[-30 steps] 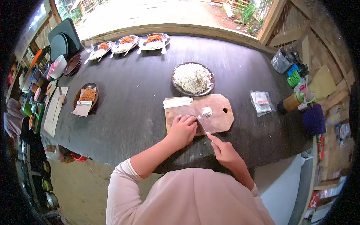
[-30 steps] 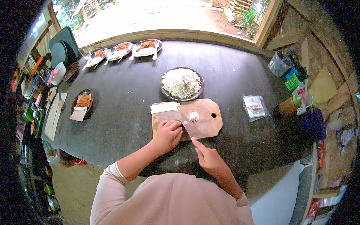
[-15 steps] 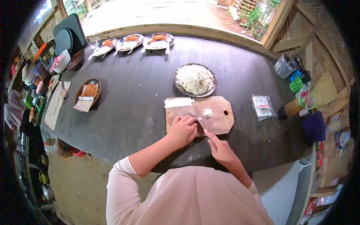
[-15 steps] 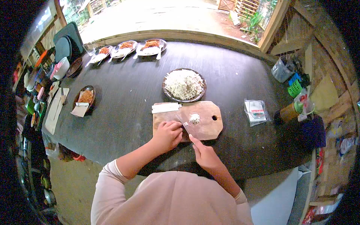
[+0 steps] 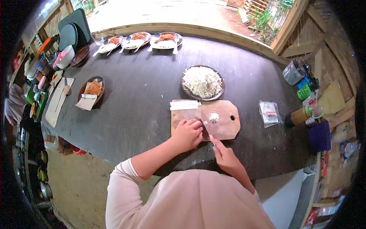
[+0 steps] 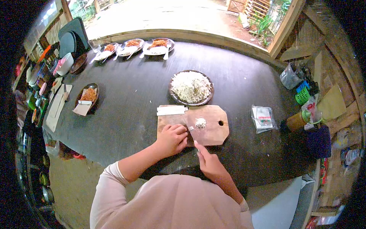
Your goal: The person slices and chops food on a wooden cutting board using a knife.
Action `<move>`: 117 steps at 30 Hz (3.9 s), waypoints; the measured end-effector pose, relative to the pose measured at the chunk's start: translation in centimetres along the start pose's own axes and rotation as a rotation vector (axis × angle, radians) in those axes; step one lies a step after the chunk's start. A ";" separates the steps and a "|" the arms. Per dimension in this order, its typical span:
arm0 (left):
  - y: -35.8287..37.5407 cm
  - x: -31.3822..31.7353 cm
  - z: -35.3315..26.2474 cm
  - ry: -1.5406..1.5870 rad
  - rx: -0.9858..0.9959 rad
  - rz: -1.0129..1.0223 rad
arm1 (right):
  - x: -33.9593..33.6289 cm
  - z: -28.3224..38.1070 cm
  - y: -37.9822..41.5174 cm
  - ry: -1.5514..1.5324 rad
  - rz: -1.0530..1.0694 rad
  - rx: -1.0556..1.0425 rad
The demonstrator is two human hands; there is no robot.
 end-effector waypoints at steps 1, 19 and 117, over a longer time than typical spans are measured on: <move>0.0 0.1 0.0 0.006 -0.002 0.001 | 0.0 0.1 -0.6 0.015 -0.007 -0.003; 0.1 -0.4 -0.5 0.009 -0.012 0.021 | 0.2 0.0 -0.6 0.049 0.024 0.055; 0.3 -1.4 -1.9 0.085 0.001 0.068 | 0.1 0.8 -1.4 0.055 0.031 -0.058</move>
Point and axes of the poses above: each hand's wrist, its own y-axis away from the middle knuckle, its own x-axis out of the palm, z = x × y, the point moved 2 cm from there along -y, towards the middle knuckle, and after that the axes turned 15 degrees about z, right-handed, at the moved point
